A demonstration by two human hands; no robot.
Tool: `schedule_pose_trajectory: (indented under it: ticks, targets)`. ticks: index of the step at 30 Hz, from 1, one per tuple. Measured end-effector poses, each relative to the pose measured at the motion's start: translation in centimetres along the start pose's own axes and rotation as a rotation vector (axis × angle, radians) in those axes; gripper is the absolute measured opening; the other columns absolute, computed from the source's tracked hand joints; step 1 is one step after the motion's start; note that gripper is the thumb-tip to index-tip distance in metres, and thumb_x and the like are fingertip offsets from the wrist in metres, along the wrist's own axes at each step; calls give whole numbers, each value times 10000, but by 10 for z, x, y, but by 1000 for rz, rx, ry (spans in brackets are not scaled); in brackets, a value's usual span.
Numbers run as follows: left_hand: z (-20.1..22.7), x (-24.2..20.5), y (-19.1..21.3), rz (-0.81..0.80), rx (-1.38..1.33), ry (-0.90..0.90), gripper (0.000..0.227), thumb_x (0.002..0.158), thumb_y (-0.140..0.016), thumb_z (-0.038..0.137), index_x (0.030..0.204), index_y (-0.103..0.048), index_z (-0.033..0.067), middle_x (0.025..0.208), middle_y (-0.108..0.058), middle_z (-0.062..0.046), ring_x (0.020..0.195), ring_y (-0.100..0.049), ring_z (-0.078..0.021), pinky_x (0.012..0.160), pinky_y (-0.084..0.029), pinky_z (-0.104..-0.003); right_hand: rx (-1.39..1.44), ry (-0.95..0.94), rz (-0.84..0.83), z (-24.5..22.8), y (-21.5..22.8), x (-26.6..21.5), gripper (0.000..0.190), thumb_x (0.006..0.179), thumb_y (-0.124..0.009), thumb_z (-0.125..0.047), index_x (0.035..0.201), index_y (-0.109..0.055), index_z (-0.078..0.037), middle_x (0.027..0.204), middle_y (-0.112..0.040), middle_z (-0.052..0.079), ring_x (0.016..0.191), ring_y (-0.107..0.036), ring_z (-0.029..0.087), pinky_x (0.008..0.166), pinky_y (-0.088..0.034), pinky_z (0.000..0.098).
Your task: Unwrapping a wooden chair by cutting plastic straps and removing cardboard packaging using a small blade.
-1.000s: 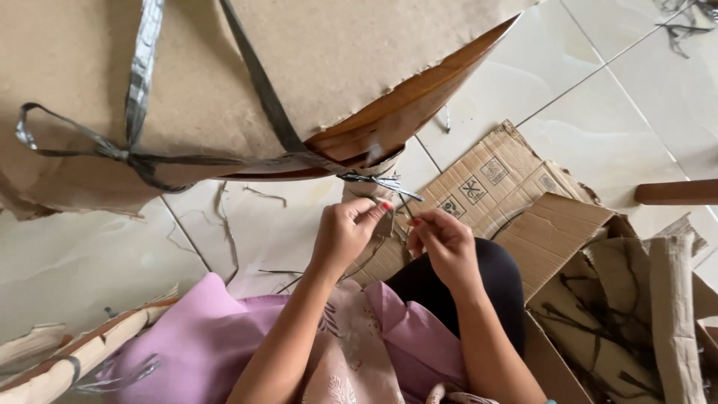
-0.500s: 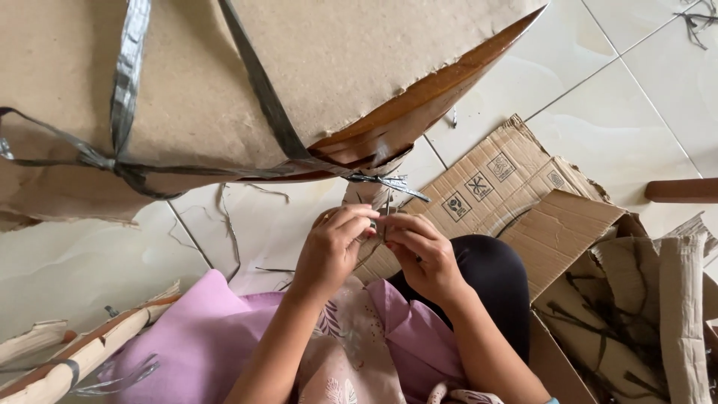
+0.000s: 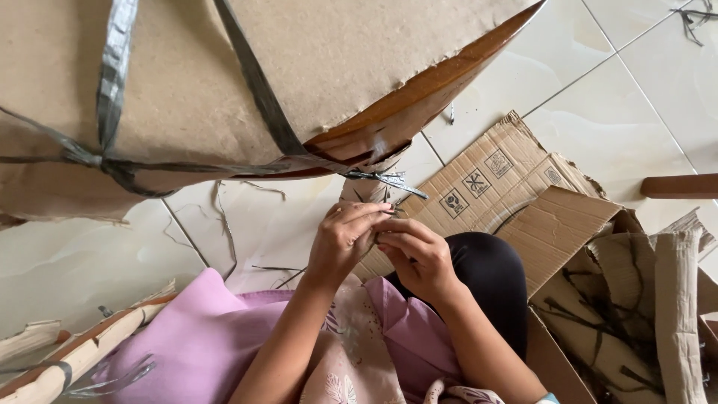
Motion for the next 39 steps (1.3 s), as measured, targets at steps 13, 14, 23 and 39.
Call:
schedule_pose_trajectory:
  ticks: [13,14,23,39]
  targets:
    - [-12,-3,-6,-73,138,-149,107,940,-697,45,892,-770,107,992,-783,-4,924,-743,-175,889,-575,-294,-7,-109,65,34,0,17,67,859,-769,37,916,-783,5,860,-716,134,647,-680,242,573,-562,338]
    - [-16,-1,-2,-57,63,-75,105,930,-706,29,896,-782,93,967,-789,-28,897,-743,-223,861,-587,-332,-13,-156,80,38,1,18,99,834,-776,53,876,-790,-36,814,-730,95,651,-688,222,605,-563,336]
    - [-30,11,26,126,-167,235,85,944,-727,100,967,-779,163,903,-786,10,883,-763,-210,836,-601,-327,7,-266,101,56,-5,12,171,836,-766,30,850,-823,-131,759,-739,36,644,-653,161,655,-550,297]
    - [-17,21,41,101,131,260,101,1013,-665,192,998,-687,94,913,-679,-87,830,-747,-347,697,-637,-421,-269,100,14,24,-35,19,273,891,-599,133,958,-785,-54,791,-597,93,603,-600,291,598,-551,375]
Point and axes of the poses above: each hand's wrist, its own x-axis towards the middle knuckle, its own y-axis out of the back of the hand, z = x × y, the point moved 9 cm from there along x, towards the middle knuckle
